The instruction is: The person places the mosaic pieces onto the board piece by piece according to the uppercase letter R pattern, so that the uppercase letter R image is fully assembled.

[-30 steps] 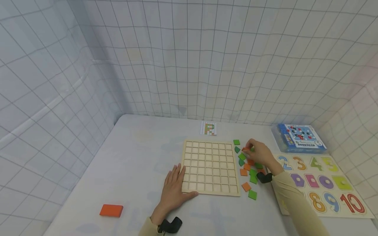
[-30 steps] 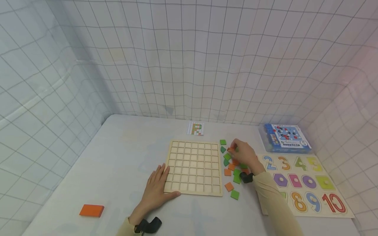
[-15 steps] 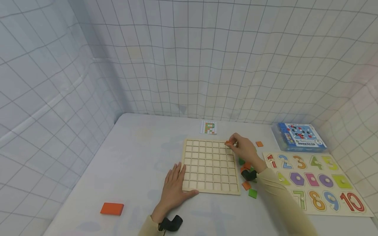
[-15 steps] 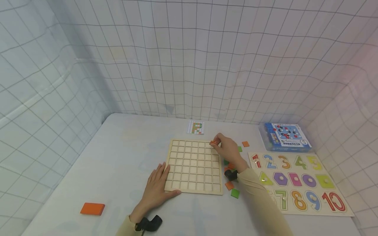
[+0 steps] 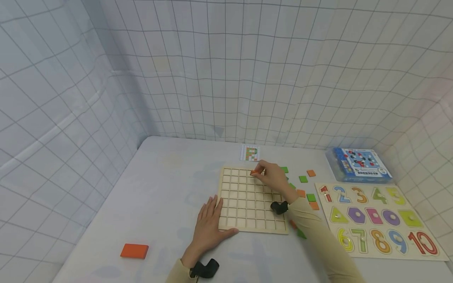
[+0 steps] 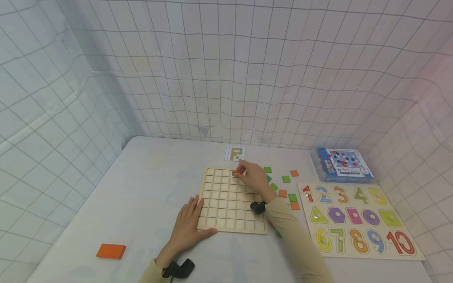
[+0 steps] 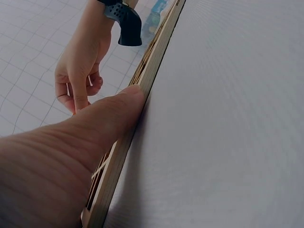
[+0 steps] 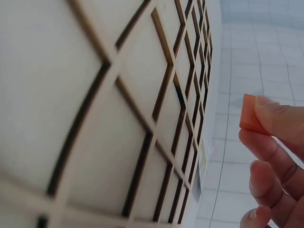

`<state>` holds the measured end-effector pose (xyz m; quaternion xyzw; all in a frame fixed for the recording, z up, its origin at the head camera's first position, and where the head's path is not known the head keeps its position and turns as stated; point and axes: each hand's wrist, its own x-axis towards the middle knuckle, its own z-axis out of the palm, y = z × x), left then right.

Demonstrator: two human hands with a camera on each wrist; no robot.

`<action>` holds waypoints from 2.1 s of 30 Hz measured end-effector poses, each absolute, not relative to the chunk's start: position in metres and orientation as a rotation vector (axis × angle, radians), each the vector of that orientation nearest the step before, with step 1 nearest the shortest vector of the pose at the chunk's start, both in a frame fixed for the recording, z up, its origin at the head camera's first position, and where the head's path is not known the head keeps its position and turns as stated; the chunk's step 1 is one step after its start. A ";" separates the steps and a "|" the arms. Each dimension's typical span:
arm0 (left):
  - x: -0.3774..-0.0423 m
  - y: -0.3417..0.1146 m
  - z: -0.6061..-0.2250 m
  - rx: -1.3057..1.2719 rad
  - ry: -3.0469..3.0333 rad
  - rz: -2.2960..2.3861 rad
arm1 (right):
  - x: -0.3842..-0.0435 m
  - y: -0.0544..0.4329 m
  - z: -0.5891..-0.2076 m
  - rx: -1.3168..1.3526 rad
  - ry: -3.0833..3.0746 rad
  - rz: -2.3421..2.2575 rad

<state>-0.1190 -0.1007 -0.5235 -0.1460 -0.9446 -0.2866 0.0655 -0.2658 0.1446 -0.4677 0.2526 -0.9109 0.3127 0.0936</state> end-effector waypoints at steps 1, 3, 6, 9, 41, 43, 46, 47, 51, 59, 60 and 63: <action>-0.119 -0.101 -0.523 -0.442 -2.849 -0.862 | -0.267 0.142 -0.468 0.750 -2.705 0.926; -0.119 -0.101 -0.523 -0.445 -2.848 -0.858 | -0.268 0.137 -0.469 0.755 -2.712 0.921; -0.119 -0.101 -0.523 -0.443 -2.856 -0.855 | -0.270 0.132 -0.472 0.758 -2.736 0.924; -0.119 -0.101 -0.522 -0.439 -2.860 -0.862 | -0.271 0.127 -0.473 0.755 -2.764 0.946; -0.118 -0.101 -0.522 -0.438 -2.893 -0.845 | -0.273 0.106 -0.478 0.661 -2.997 0.899; -0.118 -0.101 -0.522 -0.435 -2.892 -0.843 | -0.273 0.105 -0.478 0.665 -3.006 0.875; -0.118 -0.101 -0.522 -0.440 -2.886 -0.837 | -0.274 0.105 -0.478 0.674 -3.023 0.845; -0.118 -0.101 -0.522 -0.443 -2.882 -0.840 | -0.274 0.105 -0.478 0.680 -3.026 0.837; -0.117 -0.101 -0.520 -0.448 -2.883 -0.853 | -0.274 0.105 -0.477 0.697 -3.037 0.812; -0.117 -0.100 -0.519 -0.444 -2.877 -0.855 | -0.272 0.108 -0.474 0.698 -3.047 0.778; -0.118 -0.099 -0.519 -0.445 -2.877 -0.856 | -0.272 0.108 -0.474 0.710 -3.049 0.765; -0.118 -0.099 -0.518 -0.443 -2.885 -0.867 | -0.272 0.110 -0.473 0.740 -3.049 0.768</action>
